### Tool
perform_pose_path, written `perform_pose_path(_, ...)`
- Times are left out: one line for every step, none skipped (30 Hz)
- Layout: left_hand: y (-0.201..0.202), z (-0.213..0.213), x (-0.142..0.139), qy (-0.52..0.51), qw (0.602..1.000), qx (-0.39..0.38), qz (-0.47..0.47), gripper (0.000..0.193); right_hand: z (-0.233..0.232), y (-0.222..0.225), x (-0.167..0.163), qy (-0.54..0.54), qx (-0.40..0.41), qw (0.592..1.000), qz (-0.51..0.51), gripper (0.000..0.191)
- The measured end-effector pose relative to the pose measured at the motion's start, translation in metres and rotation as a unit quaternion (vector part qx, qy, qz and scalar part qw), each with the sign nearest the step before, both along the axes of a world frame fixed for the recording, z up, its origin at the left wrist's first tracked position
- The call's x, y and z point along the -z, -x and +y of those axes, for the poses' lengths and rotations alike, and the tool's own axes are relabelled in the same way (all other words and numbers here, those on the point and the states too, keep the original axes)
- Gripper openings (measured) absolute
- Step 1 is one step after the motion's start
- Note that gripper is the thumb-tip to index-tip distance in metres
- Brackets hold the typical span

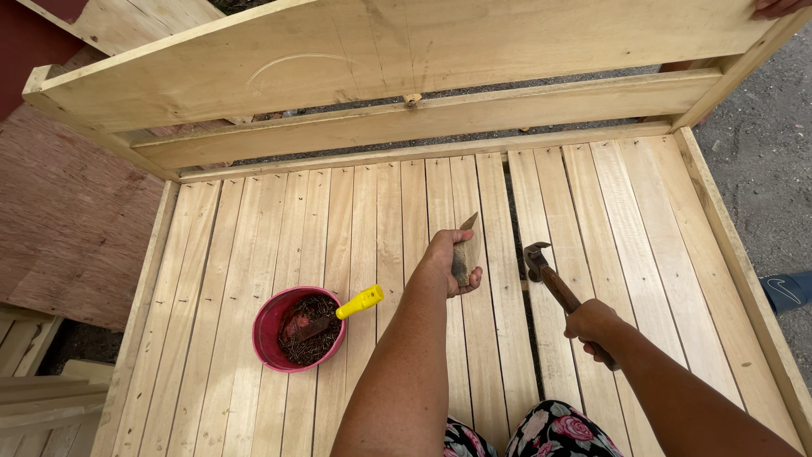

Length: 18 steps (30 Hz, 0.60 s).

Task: The person uses a hammer and a small wooden block to tap wooden slats together on a bed frame. They repeatedly strike the block to close gaps between adjacent slats, working along the length of the bed base.

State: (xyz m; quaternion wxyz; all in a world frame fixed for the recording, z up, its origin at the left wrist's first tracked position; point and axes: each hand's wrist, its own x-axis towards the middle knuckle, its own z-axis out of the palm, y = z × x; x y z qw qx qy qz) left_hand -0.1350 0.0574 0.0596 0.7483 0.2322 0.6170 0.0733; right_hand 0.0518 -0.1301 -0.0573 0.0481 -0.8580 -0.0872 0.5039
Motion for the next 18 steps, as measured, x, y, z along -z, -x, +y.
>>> perform_pose_path(0.0,0.0,0.0,0.002,1.0,-0.003,-0.001,0.046,0.001,0.0,-0.001,0.001,0.001,1.0,-0.002,0.02)
perform_pose_path(-0.001,-0.001,0.001,-0.002,1.0,0.002,-0.007,0.045,0.001,0.0,-0.001,0.001,0.001,1.0,-0.005,0.019)
perform_pose_path(-0.002,-0.001,0.001,-0.006,1.0,0.005,-0.014,0.044,0.002,0.0,-0.001,0.001,0.0,1.0,-0.008,0.018)
perform_pose_path(-0.004,-0.002,0.003,-0.008,1.0,0.008,-0.02,0.044,0.002,0.0,-0.001,0.0,0.0,1.0,-0.008,0.017)
perform_pose_path(-0.005,-0.002,0.004,-0.007,1.0,0.01,-0.022,0.043,0.002,-0.001,0.0,0.0,0.0,1.0,-0.01,0.016)
perform_pose_path(-0.005,-0.003,0.006,-0.005,1.0,0.011,-0.023,0.042,0.001,-0.002,0.001,0.001,-0.001,1.0,-0.01,0.016)
perform_pose_path(-0.006,-0.003,0.008,-0.004,1.0,0.012,-0.024,0.041,0.0,-0.003,0.001,-0.002,0.001,1.0,-0.006,0.017)
perform_pose_path(-0.007,-0.003,0.01,0.0,1.0,0.006,-0.026,0.041,0.0,-0.006,0.002,-0.004,0.003,1.0,-0.002,0.017)
perform_pose_path(-0.006,-0.004,0.013,0.005,1.0,0.0,-0.027,0.041,-0.002,-0.008,0.003,-0.005,0.003,1.0,0.003,0.018)
perform_pose_path(-0.007,-0.004,0.015,0.009,1.0,-0.006,-0.029,0.04,-0.003,-0.011,0.003,-0.007,-0.003,1.0,0.006,0.019)
perform_pose_path(-0.01,-0.003,0.016,0.007,1.0,-0.01,-0.027,0.041,-0.002,-0.014,0.004,-0.01,-0.01,1.0,0.009,0.02)
perform_pose_path(-0.011,-0.004,0.019,0.007,1.0,-0.014,-0.022,0.042,-0.003,-0.016,0.004,-0.01,-0.017,1.0,0.015,0.021)
perform_pose_path(-0.014,-0.006,0.021,0.008,1.0,-0.018,-0.019,0.043,-0.005,-0.018,0.004,-0.005,-0.02,1.0,0.013,0.022)
perform_pose_path(-0.019,-0.006,0.023,0.011,0.999,-0.027,-0.014,0.043,-0.004,-0.02,0.004,-0.004,-0.027,1.0,0.011,0.022)
perform_pose_path(-0.023,-0.005,0.026,0.011,0.999,-0.039,-0.006,0.044,-0.003,-0.019,0.005,-0.006,-0.036,0.999,0.011,0.022)
perform_pose_path(-0.03,-0.007,0.029,0.015,0.999,-0.047,0.0,0.045,-0.005,-0.02,0.006,-0.01,-0.041,0.999,0.014,0.023)
perform_pose_path(-0.035,-0.008,0.032,0.017,0.999,-0.047,0.008,0.046,-0.007,-0.019,0.007,-0.01,-0.041,0.999,0.015,0.024)
perform_pose_path(-0.04,-0.009,0.034,0.018,0.999,-0.045,0.016,0.046,-0.008,-0.018,0.008,-0.012,-0.041,0.999,0.018,0.025)
